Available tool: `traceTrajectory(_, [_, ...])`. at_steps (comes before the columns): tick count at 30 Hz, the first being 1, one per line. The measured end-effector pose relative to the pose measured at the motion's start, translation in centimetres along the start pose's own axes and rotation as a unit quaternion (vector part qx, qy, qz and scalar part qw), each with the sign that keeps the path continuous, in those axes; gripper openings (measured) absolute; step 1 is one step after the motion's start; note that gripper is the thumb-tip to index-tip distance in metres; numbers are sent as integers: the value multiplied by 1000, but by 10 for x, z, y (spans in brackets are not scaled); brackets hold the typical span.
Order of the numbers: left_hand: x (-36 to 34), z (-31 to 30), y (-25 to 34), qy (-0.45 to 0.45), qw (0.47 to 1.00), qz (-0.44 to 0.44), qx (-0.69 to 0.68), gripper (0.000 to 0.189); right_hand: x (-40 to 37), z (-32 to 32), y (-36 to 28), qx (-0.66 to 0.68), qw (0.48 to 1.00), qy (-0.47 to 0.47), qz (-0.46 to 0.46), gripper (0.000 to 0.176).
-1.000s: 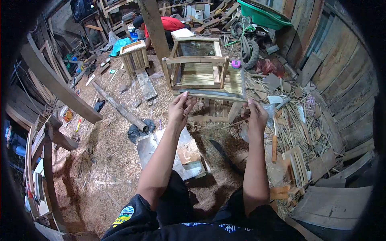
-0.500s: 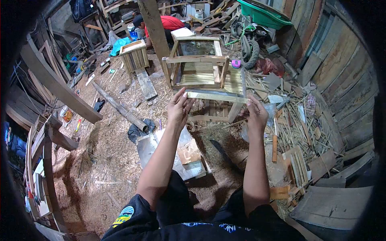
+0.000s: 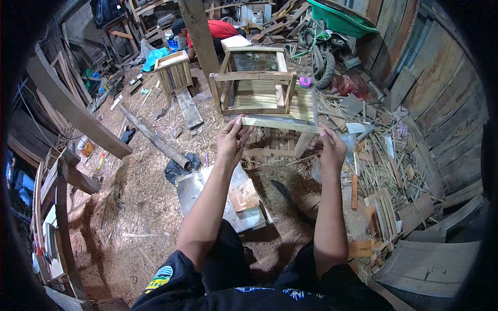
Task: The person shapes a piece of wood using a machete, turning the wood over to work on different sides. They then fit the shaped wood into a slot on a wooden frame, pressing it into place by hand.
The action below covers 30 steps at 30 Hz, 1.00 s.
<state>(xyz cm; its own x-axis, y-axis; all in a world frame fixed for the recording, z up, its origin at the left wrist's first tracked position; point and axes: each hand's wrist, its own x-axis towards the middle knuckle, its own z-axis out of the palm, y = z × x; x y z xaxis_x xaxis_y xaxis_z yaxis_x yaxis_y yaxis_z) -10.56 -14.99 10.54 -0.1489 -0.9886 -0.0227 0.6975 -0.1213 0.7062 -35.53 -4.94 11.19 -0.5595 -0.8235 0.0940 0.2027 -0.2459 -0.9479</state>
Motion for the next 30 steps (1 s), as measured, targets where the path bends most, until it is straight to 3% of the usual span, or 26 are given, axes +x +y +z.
traceTrajectory(12, [2,-5,-2,15,998,1,54,29,0,-1,-3,12,1000,-5,-13,28])
traceTrajectory(18, [-2,3,1,34,998,-9,55,29,1,-1,-5,-10,999,40,13,24])
traceTrajectory(27, [-6,13,-15,8,996,-14,84,31,1,-17,-14,12,998,51,-24,21])
traceTrajectory(28, [-6,14,-18,5,996,-26,86,30,7,-29,-8,21,999,4,-37,25])
traceTrajectory(30, [-12,26,-23,29,995,-13,91,22,18,-41,6,1,998,34,-61,21])
